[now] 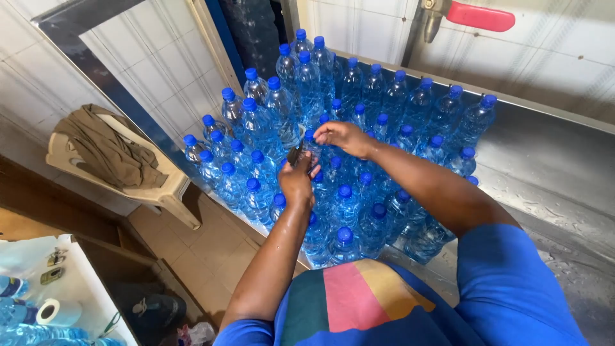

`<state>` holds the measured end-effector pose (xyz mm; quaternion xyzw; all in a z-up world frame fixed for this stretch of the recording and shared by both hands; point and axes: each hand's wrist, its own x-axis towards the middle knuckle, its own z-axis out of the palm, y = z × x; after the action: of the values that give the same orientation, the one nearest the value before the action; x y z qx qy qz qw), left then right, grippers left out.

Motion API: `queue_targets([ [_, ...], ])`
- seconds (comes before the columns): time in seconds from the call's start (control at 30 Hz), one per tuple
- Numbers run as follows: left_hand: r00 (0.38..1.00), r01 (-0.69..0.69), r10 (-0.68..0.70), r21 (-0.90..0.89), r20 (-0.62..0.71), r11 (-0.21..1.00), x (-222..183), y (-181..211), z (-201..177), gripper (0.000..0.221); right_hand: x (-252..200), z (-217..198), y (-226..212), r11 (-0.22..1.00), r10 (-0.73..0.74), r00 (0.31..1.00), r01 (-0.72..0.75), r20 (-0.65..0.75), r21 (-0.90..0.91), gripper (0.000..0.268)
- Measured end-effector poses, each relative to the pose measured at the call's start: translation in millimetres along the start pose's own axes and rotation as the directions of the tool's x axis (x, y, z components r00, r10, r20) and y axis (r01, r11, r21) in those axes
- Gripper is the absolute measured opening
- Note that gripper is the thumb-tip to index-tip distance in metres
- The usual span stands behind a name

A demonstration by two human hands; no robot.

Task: The person stands at a stainless steel counter and applies small white labels to the necks of numerous blue-capped water bottles arranged in rows. They use a handheld device to assist with the labeling process, moving systematically across the bottles.

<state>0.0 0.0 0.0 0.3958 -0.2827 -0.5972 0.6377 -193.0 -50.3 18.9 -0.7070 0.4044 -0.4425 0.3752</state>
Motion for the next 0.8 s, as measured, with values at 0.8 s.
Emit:
queue_targets([
  [0.8,0.988,-0.099,0.112,0.12,-0.109,0.988,0.3,-0.2,3.6,0.026,-10.5,-10.8,-67.1,0.92,0.315,0.909,-0.364,0.275,0.149,0.028],
])
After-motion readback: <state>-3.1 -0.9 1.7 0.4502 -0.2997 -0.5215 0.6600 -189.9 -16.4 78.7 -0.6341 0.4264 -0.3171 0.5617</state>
